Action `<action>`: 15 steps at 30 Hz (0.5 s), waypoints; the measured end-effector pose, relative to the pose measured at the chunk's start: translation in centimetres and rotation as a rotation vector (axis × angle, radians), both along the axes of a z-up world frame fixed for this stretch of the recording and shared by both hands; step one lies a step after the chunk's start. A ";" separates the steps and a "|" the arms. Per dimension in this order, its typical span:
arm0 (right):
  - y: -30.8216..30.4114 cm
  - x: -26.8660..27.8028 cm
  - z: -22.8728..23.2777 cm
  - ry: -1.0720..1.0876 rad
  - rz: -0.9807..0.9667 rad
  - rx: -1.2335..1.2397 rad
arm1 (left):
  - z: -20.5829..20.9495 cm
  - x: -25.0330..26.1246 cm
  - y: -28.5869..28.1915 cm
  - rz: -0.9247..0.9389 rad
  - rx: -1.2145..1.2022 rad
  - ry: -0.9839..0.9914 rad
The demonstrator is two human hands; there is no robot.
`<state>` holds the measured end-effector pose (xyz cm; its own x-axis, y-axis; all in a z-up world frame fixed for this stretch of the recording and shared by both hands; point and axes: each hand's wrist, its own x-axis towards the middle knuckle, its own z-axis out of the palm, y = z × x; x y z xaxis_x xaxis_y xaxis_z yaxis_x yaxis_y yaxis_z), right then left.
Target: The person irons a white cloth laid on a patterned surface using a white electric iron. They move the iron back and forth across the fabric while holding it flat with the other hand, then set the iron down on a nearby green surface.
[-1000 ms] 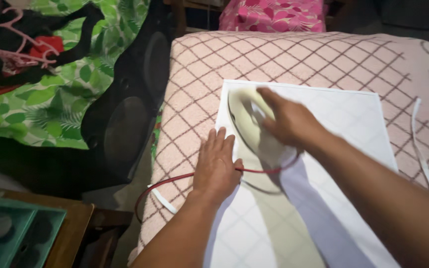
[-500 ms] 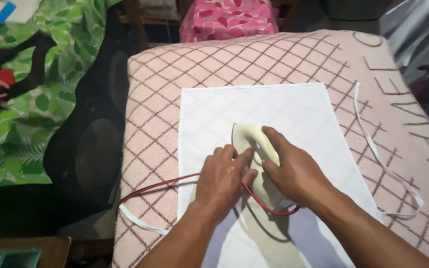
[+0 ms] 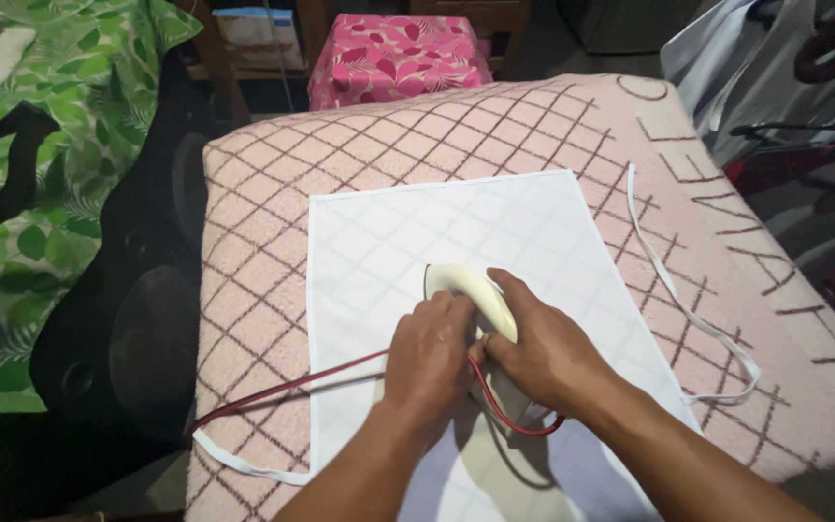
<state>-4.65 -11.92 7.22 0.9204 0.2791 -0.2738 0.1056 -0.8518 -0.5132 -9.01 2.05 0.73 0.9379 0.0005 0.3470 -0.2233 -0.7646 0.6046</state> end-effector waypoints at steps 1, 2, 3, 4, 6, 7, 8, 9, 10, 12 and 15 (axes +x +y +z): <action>0.0 0.0 0.1 0.010 -0.011 -0.003 | -0.3 0.1 -0.5 0.033 0.001 -0.021; -0.1 0.0 0.1 0.020 -0.021 -0.006 | -0.6 0.2 -0.9 0.065 0.001 -0.042; 0.1 -0.1 0.2 0.031 -0.029 -0.007 | -0.7 0.3 -1.1 0.101 0.003 -0.061; 0.2 -0.1 0.3 0.048 -0.043 -0.010 | -0.8 0.2 -1.1 0.102 -0.002 -0.061; 0.0 -0.1 0.3 0.084 -0.073 -0.023 | -0.7 0.0 -1.1 0.102 -0.019 -0.056; 0.0 -0.1 0.3 0.072 -0.072 -0.003 | -0.5 -0.1 -0.9 0.064 -0.003 -0.020; -0.1 -0.1 0.2 0.061 -0.071 0.018 | -0.4 -0.2 -0.5 0.026 0.012 0.017; -0.2 -0.1 0.2 0.047 -0.069 0.033 | -0.2 -0.2 -0.3 -0.011 0.023 0.052; -0.2 -0.1 0.1 0.063 -0.079 0.037 | -0.1 -0.2 -0.3 -0.009 0.025 0.065; -0.4 -0.1 0.0 0.090 -0.096 0.043 | -0.1 0.0 -0.4 -0.005 0.027 0.087; -0.6 0.0 -0.2 0.060 -0.118 0.125 | -0.6 0.3 -1.0 0.026 -0.037 0.047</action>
